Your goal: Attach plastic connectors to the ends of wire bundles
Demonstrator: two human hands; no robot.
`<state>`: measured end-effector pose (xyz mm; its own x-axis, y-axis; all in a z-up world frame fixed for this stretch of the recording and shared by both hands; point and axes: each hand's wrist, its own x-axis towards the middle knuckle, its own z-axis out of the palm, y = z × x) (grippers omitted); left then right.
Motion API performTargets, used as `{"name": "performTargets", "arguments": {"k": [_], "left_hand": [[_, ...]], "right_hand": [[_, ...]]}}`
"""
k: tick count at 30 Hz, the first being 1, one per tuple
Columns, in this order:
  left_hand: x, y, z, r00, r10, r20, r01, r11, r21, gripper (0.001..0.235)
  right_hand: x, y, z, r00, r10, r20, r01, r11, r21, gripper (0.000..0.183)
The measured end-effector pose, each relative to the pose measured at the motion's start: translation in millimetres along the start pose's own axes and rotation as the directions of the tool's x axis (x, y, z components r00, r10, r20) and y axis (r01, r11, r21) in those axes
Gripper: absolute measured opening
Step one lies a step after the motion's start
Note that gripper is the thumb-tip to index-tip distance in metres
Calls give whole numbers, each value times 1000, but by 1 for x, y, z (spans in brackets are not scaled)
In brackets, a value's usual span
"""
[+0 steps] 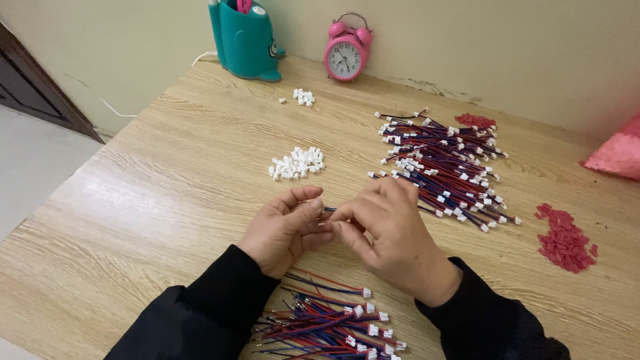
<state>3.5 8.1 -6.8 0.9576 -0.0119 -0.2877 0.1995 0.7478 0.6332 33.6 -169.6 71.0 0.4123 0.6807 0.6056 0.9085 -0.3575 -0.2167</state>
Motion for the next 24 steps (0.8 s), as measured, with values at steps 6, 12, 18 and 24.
{"name": "performTargets", "arguments": {"k": [6, 12, 18, 24], "left_hand": [[-1, -1, 1, 999, 22, 40, -23, 1000, 18, 30], [-3, 0, 2, 998, 16, 65, -17, 1000, 2, 29], [-3, 0, 1, 998, 4, 62, -5, 1000, 15, 31], [0, -4, -3, 996, 35, 85, -36, 999, 10, 28]], "right_hand": [[-4, 7, 6, 999, 35, -40, -41, 985, -168, 4], [-5, 10, 8, 998, 14, -66, -26, 983, -182, 7], [-2, 4, 5, 995, 29, -98, -47, 980, -193, 10], [-5, 8, 9, 997, 8, -80, -25, 976, -217, 8]]}}
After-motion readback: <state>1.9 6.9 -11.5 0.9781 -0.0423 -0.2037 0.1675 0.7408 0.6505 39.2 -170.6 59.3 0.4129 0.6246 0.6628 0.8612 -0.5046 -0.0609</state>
